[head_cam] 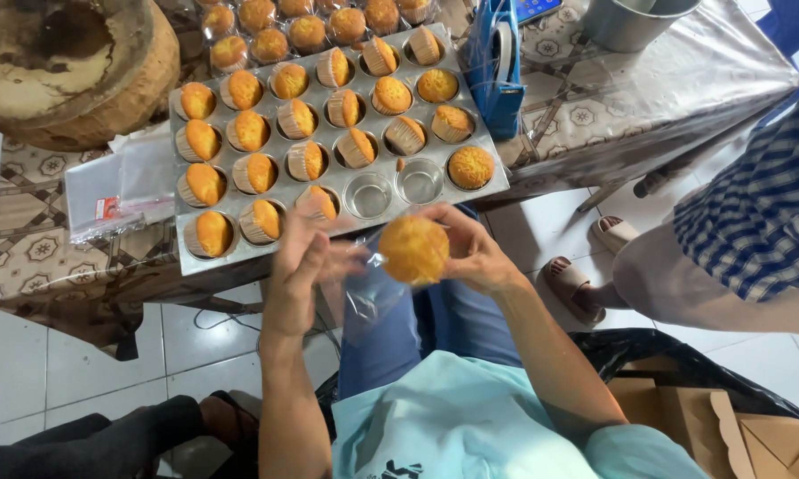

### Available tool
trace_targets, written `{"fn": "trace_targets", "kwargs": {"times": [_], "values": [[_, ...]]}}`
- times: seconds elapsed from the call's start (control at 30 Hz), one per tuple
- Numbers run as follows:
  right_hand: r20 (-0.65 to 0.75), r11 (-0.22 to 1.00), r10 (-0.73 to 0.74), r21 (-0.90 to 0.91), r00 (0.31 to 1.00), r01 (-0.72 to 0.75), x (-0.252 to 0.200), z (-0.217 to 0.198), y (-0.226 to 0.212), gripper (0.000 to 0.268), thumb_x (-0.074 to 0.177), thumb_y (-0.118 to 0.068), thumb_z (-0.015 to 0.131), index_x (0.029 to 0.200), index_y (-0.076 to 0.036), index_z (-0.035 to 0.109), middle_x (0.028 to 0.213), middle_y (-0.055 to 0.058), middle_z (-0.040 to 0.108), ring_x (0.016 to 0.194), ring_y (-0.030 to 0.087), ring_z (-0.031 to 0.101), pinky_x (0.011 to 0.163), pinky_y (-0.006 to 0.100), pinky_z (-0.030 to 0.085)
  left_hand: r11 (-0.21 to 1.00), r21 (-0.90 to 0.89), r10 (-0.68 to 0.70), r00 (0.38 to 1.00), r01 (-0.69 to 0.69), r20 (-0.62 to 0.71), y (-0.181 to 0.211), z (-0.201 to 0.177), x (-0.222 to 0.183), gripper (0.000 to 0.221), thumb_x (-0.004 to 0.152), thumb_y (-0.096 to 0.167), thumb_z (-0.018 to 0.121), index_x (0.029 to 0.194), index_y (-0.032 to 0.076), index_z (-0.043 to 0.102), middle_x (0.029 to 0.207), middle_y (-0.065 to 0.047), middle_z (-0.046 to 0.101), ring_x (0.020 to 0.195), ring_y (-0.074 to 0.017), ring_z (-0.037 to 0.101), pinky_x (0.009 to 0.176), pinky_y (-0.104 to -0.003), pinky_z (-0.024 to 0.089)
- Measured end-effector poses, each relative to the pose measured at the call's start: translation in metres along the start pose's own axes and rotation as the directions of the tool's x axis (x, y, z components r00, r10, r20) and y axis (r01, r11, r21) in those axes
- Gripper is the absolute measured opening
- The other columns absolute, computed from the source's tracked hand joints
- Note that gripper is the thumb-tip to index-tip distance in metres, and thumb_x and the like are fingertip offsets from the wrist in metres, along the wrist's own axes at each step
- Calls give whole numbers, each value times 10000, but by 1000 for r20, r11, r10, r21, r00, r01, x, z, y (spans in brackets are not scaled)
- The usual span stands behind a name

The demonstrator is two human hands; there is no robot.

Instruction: The person places muffins into plastic bags by hand and returns the bagged muffins to the slots of a muffin tin.

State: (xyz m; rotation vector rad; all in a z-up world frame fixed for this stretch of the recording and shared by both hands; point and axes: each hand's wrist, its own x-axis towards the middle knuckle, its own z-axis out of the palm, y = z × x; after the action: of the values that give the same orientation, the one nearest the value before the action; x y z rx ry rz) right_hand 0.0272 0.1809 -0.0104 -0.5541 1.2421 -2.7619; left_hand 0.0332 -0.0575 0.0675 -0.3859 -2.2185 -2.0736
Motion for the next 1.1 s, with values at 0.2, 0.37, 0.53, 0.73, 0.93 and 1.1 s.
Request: {"fn": "trace_targets", "kwargs": {"times": [0.2, 0.37, 0.53, 0.73, 0.93, 1.1], "values": [[281, 953, 299, -126, 912, -274, 1, -11, -19, 668, 731, 99, 798, 1350, 55, 549, 999, 236, 722, 804, 280, 751, 684, 441, 630, 725, -445, -138, 744, 526, 654, -69, 10, -8, 856, 905, 583, 602, 1478, -25, 411, 1072, -181, 743, 889, -295, 773, 778, -484, 625], [291, 895, 397, -335, 871, -296, -2, -14, -23, 592, 800, 10, 802, 1359, 39, 612, 1101, 163, 721, 989, 221, 717, 869, 444, 613, 695, -425, -265, 756, 579, 598, -70, 27, -11, 588, 948, 290, 672, 1423, -5, 489, 1012, -227, 721, 840, -261, 737, 747, -393, 616], [143, 856, 345, -453, 928, -248, 2, 14, -54, 434, 921, -137, 683, 1309, 55, 645, 1087, 216, 711, 1000, 279, 704, 903, 482, 595, 666, -459, -388, 799, 588, 460, -89, 39, -13, 610, 939, 403, 650, 1445, 83, 530, 1164, -158, 699, 976, -256, 740, 776, -397, 639], [18, 787, 259, -583, 966, -201, -10, 0, -29, 596, 947, -385, 689, 1396, -4, 602, 1267, 212, 672, 1195, 307, 617, 1007, 502, 492, 628, -541, -449, 828, 560, 337, -79, 56, -18, 499, 941, 370, 667, 1345, 113, 526, 1211, -173, 681, 1057, -321, 730, 844, -464, 627], [-208, 709, 143, -661, 968, -247, -12, 13, -10, 317, 1015, -250, 620, 1254, -65, 718, 1030, 149, 736, 954, 226, 687, 884, 419, 565, 492, -669, -489, 813, 558, 318, -87, 61, -24, 380, 1013, 401, 555, 1263, 123, 486, 1178, -184, 684, 1063, -363, 725, 886, -541, 615], [-297, 620, 57, -738, 953, -267, -16, 4, 10, 251, 1018, -296, 639, 1147, -143, 790, 866, 76, 723, 800, 156, 652, 769, 334, 550, 440, -702, -540, 789, 560, 291, -103, 60, -29, 330, 1024, 367, 548, 1256, 135, 508, 1194, -170, 688, 1068, -370, 707, 879, -593, 599]]}}
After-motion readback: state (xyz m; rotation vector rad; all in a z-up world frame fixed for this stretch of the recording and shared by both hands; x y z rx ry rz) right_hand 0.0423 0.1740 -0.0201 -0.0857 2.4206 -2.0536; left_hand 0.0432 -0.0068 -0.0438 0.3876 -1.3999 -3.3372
